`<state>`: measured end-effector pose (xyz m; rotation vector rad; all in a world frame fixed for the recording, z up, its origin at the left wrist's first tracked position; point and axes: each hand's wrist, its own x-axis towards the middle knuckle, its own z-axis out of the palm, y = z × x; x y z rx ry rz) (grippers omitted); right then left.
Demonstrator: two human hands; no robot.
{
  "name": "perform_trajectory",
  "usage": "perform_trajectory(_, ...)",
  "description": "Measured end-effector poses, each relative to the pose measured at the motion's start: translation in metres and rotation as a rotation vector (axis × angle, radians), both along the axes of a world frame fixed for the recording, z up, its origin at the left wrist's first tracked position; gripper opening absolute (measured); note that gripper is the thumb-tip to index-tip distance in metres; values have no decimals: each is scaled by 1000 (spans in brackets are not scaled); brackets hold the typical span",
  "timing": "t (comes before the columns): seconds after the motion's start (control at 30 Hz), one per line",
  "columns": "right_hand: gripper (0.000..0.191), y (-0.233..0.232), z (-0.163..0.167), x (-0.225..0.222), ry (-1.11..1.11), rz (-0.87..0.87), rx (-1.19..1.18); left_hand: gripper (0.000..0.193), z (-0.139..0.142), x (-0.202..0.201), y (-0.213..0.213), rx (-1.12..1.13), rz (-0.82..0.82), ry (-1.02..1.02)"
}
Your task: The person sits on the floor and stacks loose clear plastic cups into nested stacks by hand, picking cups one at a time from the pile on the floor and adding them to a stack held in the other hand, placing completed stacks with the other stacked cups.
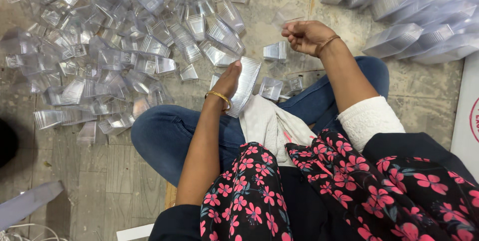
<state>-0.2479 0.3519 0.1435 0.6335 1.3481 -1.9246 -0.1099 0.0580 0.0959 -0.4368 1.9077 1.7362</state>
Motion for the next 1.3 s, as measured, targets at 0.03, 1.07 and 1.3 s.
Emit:
perform_trajectory(0.03, 19, -1, 1, 1, -21, 1, -94, 72, 3, -1, 0, -6, 3, 4)
perform_trajectory(1.07, 71, -84, 100, 119, 1460, 600, 628, 72, 73, -2, -6, 748, 294, -210)
perform_trajectory(1.3, 96, -84, 71, 146, 1500, 664, 635, 80, 73, 6, 1, 867, 151, -181)
